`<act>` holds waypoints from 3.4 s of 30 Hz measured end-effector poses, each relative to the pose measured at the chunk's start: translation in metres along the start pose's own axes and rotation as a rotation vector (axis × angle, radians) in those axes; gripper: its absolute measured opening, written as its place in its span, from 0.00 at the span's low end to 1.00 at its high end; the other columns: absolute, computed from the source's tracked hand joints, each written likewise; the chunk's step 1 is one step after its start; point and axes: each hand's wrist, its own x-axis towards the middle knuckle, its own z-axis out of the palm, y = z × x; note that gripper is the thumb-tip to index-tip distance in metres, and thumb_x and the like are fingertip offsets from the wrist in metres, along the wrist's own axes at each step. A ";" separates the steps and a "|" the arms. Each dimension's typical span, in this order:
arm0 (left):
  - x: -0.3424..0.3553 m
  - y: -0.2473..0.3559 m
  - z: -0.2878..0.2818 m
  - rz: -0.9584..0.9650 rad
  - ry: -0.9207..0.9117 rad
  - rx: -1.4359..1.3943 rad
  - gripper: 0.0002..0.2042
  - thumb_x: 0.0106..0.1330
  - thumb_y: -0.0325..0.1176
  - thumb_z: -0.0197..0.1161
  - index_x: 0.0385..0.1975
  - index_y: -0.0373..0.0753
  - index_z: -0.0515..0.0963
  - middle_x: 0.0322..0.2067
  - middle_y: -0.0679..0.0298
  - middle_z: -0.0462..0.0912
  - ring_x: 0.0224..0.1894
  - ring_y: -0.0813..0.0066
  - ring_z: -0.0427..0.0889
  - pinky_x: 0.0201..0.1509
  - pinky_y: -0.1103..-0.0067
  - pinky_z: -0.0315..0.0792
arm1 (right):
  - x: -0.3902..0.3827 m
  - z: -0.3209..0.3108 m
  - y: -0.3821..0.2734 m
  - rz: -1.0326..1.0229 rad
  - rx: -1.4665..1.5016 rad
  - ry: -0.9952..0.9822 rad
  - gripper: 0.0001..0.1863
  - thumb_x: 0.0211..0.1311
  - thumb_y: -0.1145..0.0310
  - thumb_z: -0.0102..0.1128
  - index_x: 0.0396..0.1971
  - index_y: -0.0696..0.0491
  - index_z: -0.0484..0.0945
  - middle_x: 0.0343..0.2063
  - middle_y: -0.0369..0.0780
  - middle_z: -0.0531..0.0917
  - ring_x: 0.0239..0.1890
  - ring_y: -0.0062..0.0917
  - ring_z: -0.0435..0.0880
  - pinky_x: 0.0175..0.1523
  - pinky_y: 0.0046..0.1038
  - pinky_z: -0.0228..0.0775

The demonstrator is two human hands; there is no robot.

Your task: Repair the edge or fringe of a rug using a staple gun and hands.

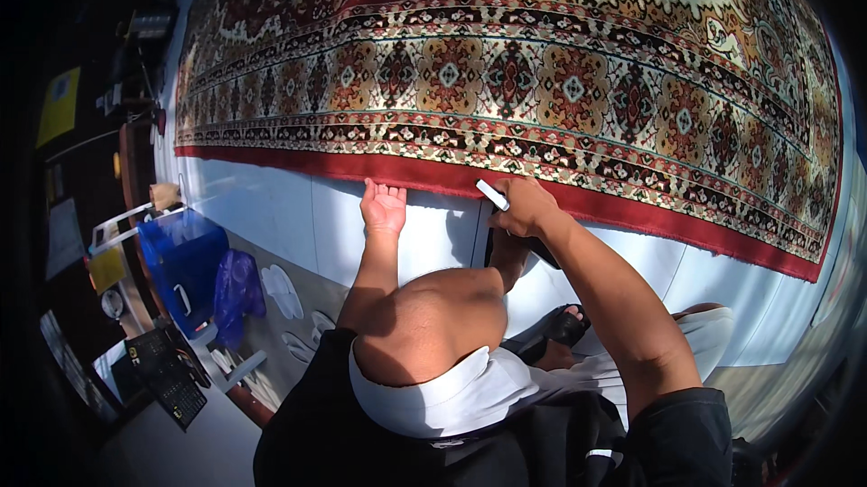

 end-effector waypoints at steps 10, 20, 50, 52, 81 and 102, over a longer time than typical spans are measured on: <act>0.005 -0.029 -0.002 -0.180 0.109 0.101 0.21 0.70 0.48 0.56 0.56 0.43 0.67 0.57 0.64 0.74 0.61 0.65 0.70 0.66 0.64 0.60 | 0.023 -0.024 -0.033 -0.146 0.151 0.143 0.15 0.42 0.63 0.71 0.27 0.54 0.76 0.23 0.44 0.81 0.29 0.38 0.81 0.40 0.36 0.71; -0.019 -0.037 0.024 -0.154 0.010 0.365 0.12 0.71 0.37 0.56 0.51 0.47 0.68 0.45 0.63 0.81 0.46 0.66 0.82 0.46 0.67 0.76 | -0.063 -0.068 0.073 -0.033 0.372 0.439 0.12 0.47 0.71 0.70 0.27 0.57 0.75 0.20 0.35 0.78 0.26 0.23 0.77 0.34 0.27 0.70; 0.049 -0.147 0.425 -0.500 -0.928 1.239 0.19 0.71 0.43 0.56 0.56 0.38 0.72 0.42 0.64 0.84 0.40 0.77 0.80 0.40 0.81 0.73 | -0.065 -0.153 0.117 0.500 0.580 1.012 0.23 0.42 0.58 0.73 0.39 0.55 0.82 0.33 0.48 0.85 0.38 0.41 0.84 0.48 0.35 0.73; 0.042 -0.161 0.434 -0.568 -0.949 1.277 0.19 0.72 0.43 0.56 0.56 0.40 0.72 0.43 0.63 0.84 0.40 0.78 0.82 0.40 0.82 0.76 | -0.063 -0.151 0.128 0.504 0.547 1.019 0.23 0.42 0.57 0.73 0.38 0.55 0.82 0.33 0.48 0.85 0.38 0.41 0.84 0.47 0.35 0.73; 0.104 -0.167 0.442 0.472 -0.929 1.542 0.15 0.65 0.42 0.61 0.40 0.35 0.80 0.31 0.53 0.84 0.34 0.60 0.83 0.42 0.69 0.73 | -0.131 -0.149 0.084 0.176 0.886 1.001 0.42 0.70 0.37 0.41 0.66 0.61 0.62 0.63 0.52 0.69 0.66 0.36 0.67 0.69 0.32 0.55; 0.118 -0.217 0.440 0.128 -0.844 1.855 0.18 0.57 0.48 0.67 0.35 0.37 0.82 0.33 0.52 0.85 0.37 0.60 0.84 0.43 0.68 0.74 | -0.516 0.126 0.057 0.872 1.701 1.546 0.34 0.64 0.44 0.54 0.56 0.60 0.73 0.46 0.43 0.82 0.49 0.32 0.79 0.56 0.31 0.69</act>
